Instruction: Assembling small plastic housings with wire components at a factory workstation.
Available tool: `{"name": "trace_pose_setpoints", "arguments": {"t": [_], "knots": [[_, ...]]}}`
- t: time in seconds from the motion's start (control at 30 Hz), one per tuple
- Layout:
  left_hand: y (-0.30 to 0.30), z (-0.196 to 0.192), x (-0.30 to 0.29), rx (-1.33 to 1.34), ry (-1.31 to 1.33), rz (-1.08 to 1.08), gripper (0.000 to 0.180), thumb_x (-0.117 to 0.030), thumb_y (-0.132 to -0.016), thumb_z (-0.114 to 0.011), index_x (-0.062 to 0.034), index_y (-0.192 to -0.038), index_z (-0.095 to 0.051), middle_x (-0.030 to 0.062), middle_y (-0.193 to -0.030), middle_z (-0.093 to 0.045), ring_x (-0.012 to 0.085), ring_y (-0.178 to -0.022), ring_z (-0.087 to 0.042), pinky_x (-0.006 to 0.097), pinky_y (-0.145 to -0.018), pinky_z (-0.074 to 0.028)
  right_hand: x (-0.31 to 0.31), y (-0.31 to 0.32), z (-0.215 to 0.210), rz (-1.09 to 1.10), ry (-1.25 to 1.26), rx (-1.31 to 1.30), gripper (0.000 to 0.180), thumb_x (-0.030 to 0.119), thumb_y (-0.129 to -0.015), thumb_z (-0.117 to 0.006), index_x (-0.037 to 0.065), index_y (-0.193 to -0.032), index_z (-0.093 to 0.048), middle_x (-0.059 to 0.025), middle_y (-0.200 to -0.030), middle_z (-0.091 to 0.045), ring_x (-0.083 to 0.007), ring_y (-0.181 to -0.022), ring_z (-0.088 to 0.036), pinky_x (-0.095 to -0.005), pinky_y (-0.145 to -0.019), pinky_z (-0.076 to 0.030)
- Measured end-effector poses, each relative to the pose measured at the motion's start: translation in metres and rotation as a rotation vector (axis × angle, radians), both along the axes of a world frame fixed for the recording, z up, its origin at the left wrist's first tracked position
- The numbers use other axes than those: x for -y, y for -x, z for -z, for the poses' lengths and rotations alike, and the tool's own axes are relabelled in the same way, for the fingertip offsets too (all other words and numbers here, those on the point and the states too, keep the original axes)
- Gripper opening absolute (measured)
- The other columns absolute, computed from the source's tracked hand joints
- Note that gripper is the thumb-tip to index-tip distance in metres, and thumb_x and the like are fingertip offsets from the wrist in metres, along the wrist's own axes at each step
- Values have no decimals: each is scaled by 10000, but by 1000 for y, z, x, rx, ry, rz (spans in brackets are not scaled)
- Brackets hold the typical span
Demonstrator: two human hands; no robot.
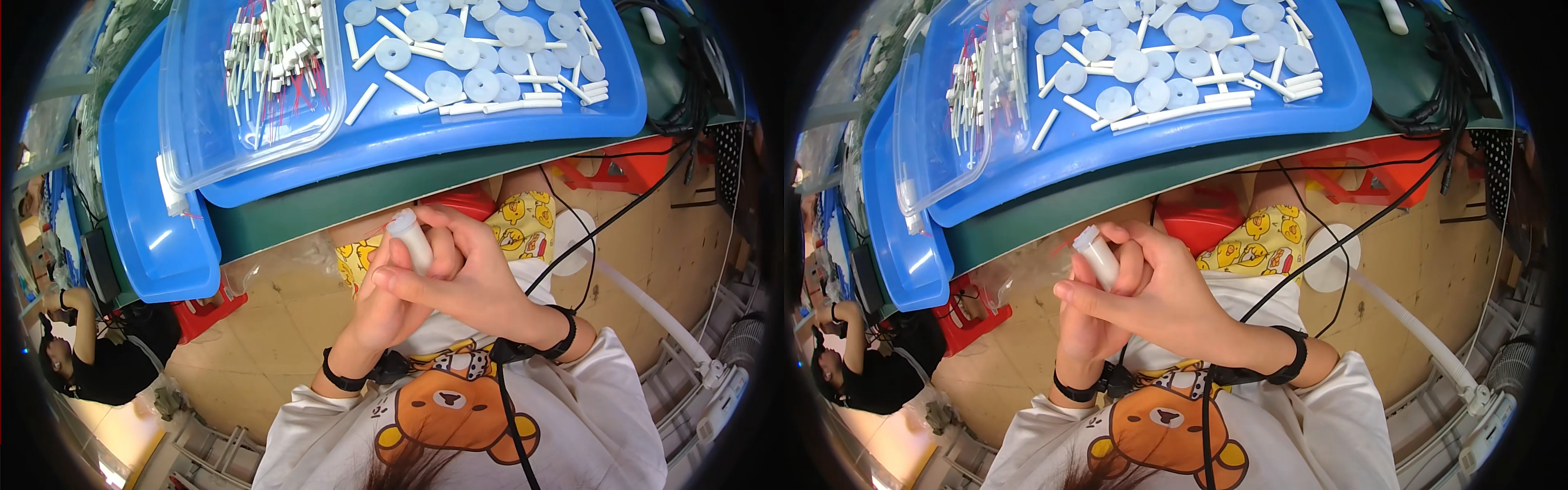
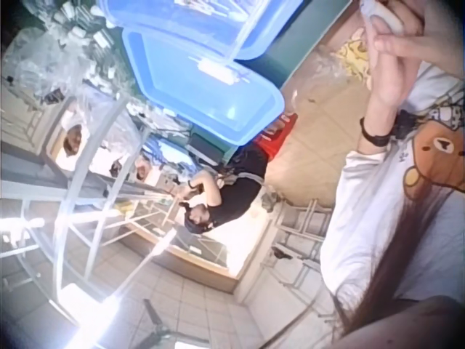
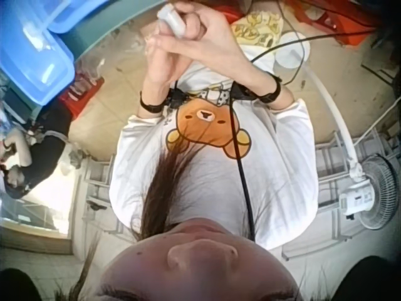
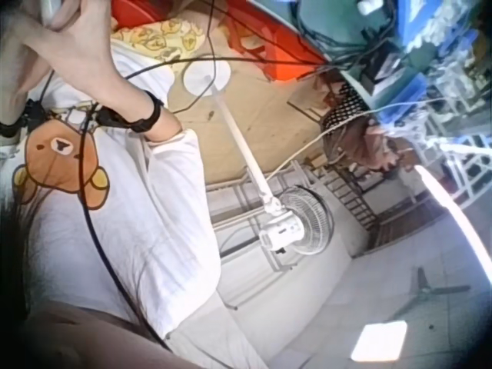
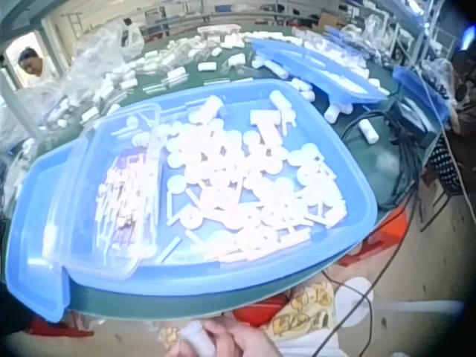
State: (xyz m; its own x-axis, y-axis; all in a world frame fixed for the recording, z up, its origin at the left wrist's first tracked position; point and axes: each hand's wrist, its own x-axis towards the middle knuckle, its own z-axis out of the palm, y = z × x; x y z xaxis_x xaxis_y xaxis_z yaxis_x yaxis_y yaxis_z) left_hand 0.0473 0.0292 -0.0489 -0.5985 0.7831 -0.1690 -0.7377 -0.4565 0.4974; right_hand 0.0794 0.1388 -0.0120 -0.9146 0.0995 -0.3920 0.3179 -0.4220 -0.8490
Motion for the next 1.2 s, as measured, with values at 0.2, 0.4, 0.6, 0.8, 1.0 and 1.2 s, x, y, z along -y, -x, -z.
{"name": "trace_pose_setpoints", "arguments": {"t": [0.2,0.4,0.6,0.8,1.0,1.2], "knots": [[-1,15,-6,-34,-28,-35,345,-409,-944,-384,-66,-981,-399,13,-787,-396,108,-726,-395,241,-671,-364,-2,6,7,20,-19,1,436,151,-697,-748,-20,-1038,-538,-7,-875,-537,-58,-827,-509,-193,-726,-423],[-6,-15,-20,-60,243,-170,351,-433,-942,-374,-83,-919,-376,2,-794,-389,117,-819,-396,263,-801,-350,-18,18,2,-98,12,119,454,127,-644,-764,13,-1029,-552,59,-736,-379,-31,-676,-359,-162,-600,-310],[-19,-19,-34,-27,284,-321,271,-330,-950,-357,-60,-942,-381,54,-916,-441,165,-966,-427,313,-932,-303,-25,26,0,-17,190,111,489,96,-606,-778,37,-1035,-550,62,-761,-410,-31,-690,-350,-163,-609,-305],[-20,-21,-43,-22,276,-398,250,-307,-956,-328,-62,-977,-374,71,-984,-429,180,-1031,-419,325,-954,-294,-33,30,-2,-125,140,157,482,92,-605,-776,41,-1030,-554,64,-757,-403,-22,-692,-347,-161,-587,-288],[-23,-16,-43,17,213,-411,237,-292,-968,-298,-65,-991,-364,57,-971,-423,163,-1015,-415,305,-927,-309,-40,34,-6,-200,100,235,487,103,-604,-783,37,-1029,-555,62,-726,-387,-19,-652,-338,-162,-548,-270],[-17,-26,-45,37,235,-445,261,-323,-976,-304,-76,-968,-388,20,-900,-420,119,-884,-434,276,-834,-351,-36,35,-3,-220,141,189,400,191,-652,-774,41,-970,-584,42,-744,-397,-47,-696,-389,-186,-638,-354]]}}
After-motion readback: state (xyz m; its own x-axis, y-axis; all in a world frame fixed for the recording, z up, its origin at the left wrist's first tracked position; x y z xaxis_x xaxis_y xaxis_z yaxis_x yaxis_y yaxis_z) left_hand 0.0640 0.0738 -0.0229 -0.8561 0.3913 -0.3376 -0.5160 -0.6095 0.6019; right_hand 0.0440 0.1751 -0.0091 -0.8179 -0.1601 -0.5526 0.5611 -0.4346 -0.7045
